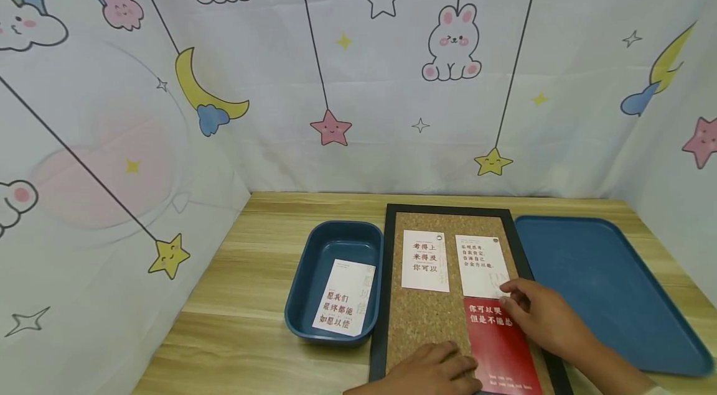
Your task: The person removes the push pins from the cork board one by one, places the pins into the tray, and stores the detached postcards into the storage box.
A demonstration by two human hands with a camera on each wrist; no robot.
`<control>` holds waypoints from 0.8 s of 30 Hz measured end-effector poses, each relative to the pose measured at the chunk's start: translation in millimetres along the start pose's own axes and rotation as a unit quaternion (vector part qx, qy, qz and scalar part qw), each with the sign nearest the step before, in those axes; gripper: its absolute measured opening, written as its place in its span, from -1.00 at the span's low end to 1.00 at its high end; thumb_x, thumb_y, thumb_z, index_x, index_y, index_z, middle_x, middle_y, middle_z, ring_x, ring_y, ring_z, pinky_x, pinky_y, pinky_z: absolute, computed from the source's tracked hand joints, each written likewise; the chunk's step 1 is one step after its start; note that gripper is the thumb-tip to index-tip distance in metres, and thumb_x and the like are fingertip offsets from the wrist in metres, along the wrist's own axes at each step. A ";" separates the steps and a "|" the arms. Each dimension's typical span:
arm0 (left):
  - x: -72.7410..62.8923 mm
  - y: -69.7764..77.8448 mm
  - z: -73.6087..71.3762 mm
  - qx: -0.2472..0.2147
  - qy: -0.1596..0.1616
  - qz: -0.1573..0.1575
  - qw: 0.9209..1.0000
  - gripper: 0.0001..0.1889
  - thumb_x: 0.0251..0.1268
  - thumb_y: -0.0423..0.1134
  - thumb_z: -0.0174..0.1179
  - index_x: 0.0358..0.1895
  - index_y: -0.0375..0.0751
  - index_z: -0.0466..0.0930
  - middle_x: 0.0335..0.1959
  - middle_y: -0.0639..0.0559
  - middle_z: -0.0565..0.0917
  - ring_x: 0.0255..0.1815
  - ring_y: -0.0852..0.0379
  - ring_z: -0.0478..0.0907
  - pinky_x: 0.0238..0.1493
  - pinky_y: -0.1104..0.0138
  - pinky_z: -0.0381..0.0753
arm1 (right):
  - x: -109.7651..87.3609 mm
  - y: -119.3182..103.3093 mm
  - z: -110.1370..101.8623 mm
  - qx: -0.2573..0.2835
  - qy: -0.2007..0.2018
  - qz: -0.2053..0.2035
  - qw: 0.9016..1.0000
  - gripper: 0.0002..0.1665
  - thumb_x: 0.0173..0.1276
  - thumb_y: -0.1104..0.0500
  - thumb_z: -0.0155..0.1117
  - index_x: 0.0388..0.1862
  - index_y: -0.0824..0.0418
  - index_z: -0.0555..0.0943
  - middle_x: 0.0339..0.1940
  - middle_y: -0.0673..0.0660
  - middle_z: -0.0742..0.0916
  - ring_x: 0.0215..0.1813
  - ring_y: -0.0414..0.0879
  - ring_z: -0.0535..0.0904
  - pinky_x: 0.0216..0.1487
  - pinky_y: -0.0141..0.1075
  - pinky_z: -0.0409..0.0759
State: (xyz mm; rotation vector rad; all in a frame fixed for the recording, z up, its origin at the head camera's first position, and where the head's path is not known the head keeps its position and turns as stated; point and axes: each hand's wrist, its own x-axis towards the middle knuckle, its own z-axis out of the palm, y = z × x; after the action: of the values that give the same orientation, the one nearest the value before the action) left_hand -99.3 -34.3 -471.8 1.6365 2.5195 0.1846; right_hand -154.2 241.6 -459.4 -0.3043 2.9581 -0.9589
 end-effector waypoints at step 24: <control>-0.7 -1.5 -3.2 -0.025 -0.001 0.001 1.000 -0.37 0.40 0.26 0.14 0.49 0.27 0.38 0.48 0.33 0.33 0.41 0.28 0.26 0.39 0.36 0.25 | -2.7 14.1 -3.6 -0.082 -0.002 -0.008 0.997 -0.72 0.34 0.13 0.46 -0.07 0.27 0.67 -0.40 -0.04 0.54 -0.34 -0.14 0.42 -0.42 -0.28 0.41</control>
State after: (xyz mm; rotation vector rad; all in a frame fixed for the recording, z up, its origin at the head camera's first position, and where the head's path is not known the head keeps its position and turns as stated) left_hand -101.0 -35.6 -468.9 1.6201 2.4903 0.2453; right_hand -154.3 255.4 -464.8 -0.3341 3.0411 -0.7170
